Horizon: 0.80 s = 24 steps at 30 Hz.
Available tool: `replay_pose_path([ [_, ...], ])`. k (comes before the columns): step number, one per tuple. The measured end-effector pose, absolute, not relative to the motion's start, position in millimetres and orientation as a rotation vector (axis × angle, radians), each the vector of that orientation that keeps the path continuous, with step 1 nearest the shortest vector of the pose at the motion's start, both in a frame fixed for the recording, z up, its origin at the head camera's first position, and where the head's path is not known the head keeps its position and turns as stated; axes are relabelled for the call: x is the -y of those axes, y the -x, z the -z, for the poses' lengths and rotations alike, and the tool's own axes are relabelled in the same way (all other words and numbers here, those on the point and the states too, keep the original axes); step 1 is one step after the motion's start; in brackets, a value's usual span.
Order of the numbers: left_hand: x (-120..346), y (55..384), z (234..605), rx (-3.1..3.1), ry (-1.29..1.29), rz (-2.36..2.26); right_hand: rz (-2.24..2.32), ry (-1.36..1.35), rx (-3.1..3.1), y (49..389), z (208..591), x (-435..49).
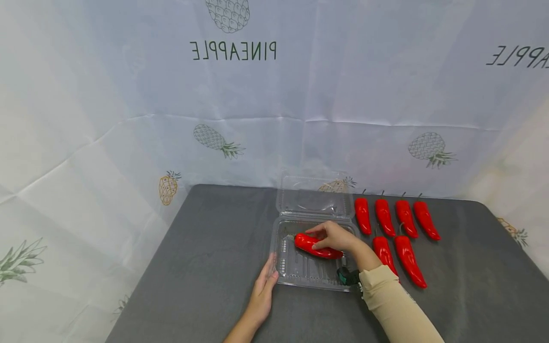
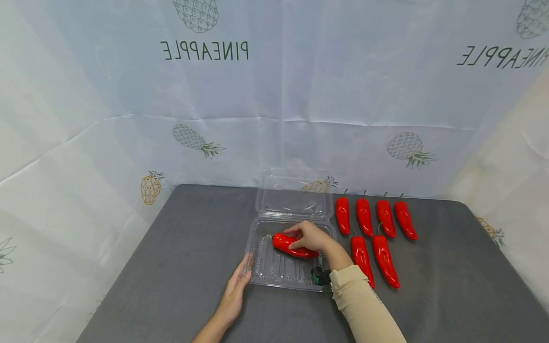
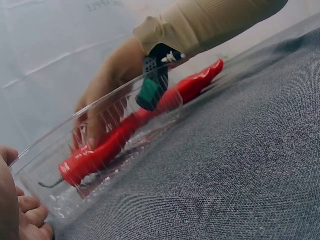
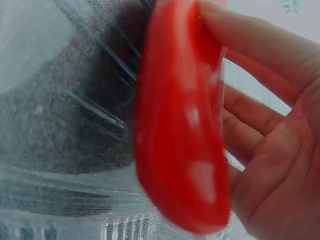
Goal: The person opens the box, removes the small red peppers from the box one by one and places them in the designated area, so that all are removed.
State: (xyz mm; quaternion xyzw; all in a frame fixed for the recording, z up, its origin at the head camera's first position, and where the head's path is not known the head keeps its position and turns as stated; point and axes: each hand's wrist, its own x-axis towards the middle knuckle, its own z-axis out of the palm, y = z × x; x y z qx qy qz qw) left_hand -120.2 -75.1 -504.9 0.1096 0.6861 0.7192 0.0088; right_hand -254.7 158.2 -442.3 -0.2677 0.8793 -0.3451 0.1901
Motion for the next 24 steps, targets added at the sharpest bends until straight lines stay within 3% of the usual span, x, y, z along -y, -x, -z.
replay_pose_path([
  [15, 74.4, 119.9, 503.9, -2.185, -0.366, -2.22, 0.897, 0.82, -2.482, 255.6, 438.2, -162.4],
  [24, 74.0, 118.5, 505.0, -2.189, -0.415, -2.254, 0.999, 0.757, -2.461, 246.1, 416.5, -172.7],
])
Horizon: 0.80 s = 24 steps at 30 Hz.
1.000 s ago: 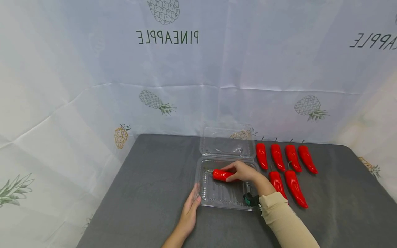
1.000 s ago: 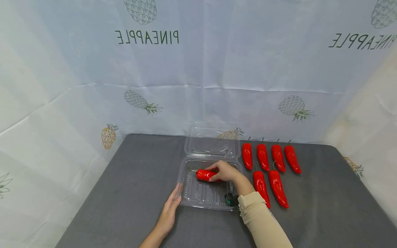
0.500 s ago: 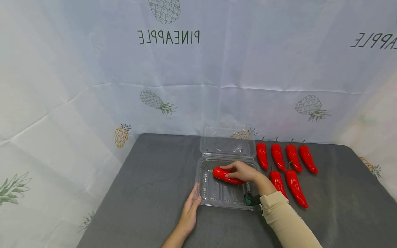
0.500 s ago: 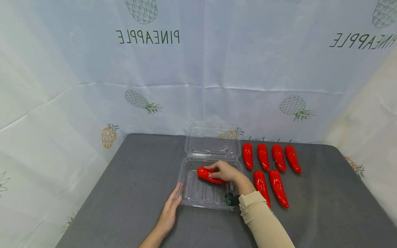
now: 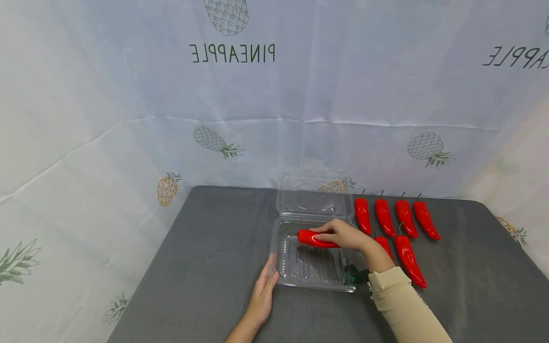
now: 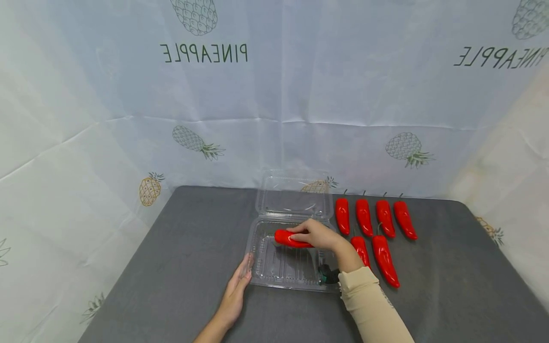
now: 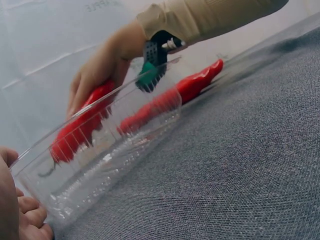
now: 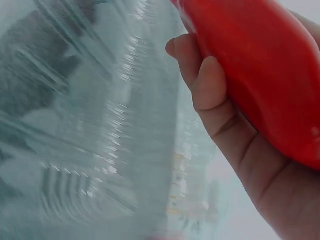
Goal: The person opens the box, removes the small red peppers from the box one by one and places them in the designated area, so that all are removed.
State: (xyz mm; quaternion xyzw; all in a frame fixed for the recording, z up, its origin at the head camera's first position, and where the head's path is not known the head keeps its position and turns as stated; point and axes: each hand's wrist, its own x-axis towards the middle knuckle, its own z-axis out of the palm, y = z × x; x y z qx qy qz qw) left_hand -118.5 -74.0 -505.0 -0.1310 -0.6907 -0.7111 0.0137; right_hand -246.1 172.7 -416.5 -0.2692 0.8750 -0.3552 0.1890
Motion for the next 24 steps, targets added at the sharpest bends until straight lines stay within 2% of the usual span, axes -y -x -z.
replay_pose_path([
  [8, 73.8, 118.1, 506.2, 2.161, 0.399, 2.232, 1.086, 0.714, -2.537, 231.9, 401.7, -194.0],
  [24, 73.6, 117.4, 503.4, 2.149, 0.367, 2.266, 1.259, 0.341, -2.672, 200.8, 394.2, -237.6],
])
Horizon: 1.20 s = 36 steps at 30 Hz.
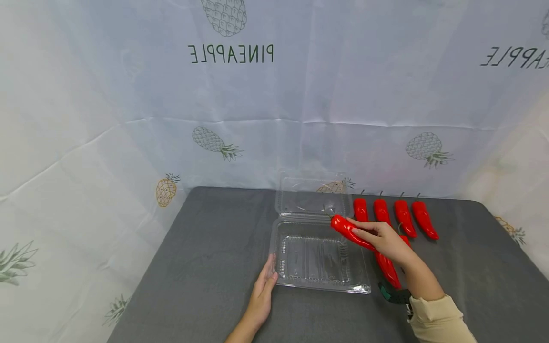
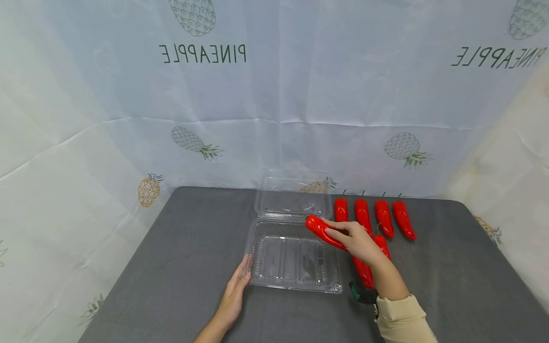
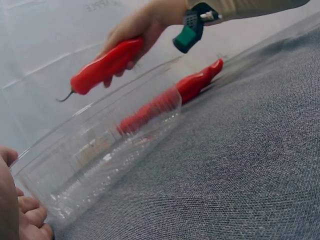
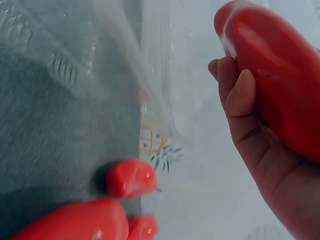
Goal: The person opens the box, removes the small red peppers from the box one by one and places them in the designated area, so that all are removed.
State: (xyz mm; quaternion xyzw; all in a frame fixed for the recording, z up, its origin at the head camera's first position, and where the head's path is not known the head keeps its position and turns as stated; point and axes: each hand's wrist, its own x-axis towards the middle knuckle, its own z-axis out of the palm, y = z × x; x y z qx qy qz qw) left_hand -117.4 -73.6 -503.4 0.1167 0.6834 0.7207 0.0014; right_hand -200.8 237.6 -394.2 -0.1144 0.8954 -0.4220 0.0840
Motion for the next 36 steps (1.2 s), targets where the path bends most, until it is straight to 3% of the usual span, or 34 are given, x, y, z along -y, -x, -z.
replay_pose_path([
  [36, 73.1, 118.7, 505.4, -2.15, -0.352, -2.237, 1.537, -0.616, -2.633, 154.9, 440.6, -342.4],
])
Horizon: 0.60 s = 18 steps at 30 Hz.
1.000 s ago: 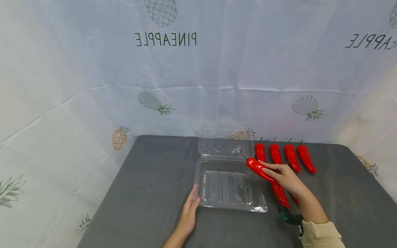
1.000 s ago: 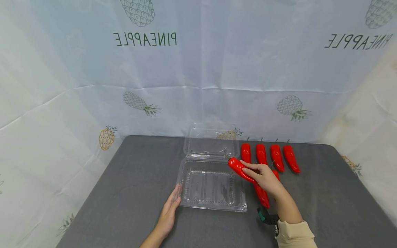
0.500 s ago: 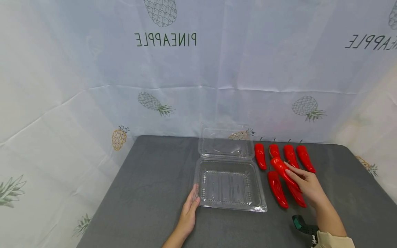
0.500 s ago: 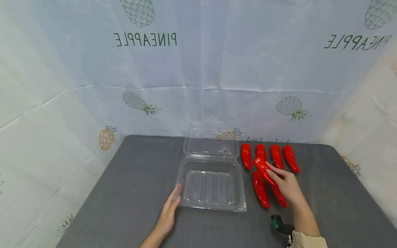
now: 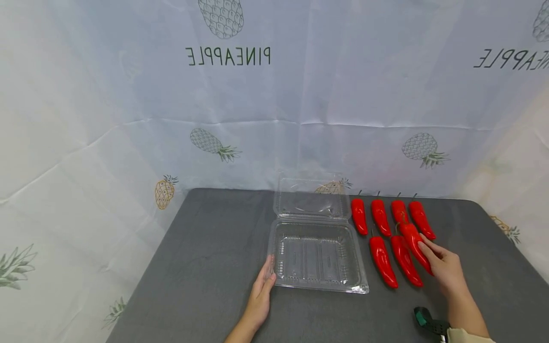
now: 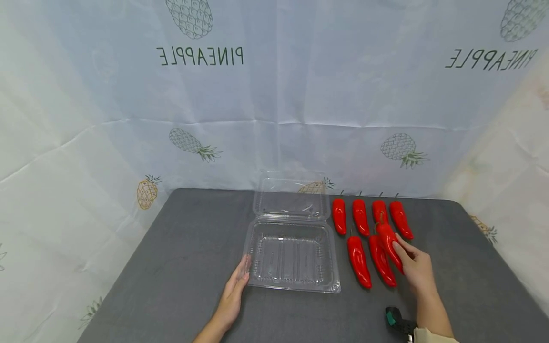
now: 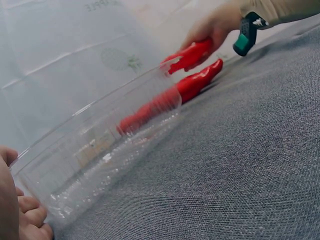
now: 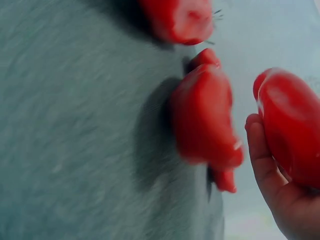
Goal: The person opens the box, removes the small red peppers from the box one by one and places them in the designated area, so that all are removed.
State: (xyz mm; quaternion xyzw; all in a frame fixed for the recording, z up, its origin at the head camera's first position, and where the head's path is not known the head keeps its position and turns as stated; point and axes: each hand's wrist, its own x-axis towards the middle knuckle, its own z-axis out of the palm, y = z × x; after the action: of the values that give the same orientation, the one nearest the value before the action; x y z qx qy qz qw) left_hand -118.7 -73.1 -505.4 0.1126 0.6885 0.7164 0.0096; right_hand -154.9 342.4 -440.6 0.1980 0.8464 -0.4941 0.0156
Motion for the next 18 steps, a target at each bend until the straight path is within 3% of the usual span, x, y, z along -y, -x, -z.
replay_pose_path([
  [18, 72.6, 118.3, 504.1, -2.156, -0.383, -2.255, 1.373, -0.842, -2.677, 158.7, 460.8, -367.9],
])
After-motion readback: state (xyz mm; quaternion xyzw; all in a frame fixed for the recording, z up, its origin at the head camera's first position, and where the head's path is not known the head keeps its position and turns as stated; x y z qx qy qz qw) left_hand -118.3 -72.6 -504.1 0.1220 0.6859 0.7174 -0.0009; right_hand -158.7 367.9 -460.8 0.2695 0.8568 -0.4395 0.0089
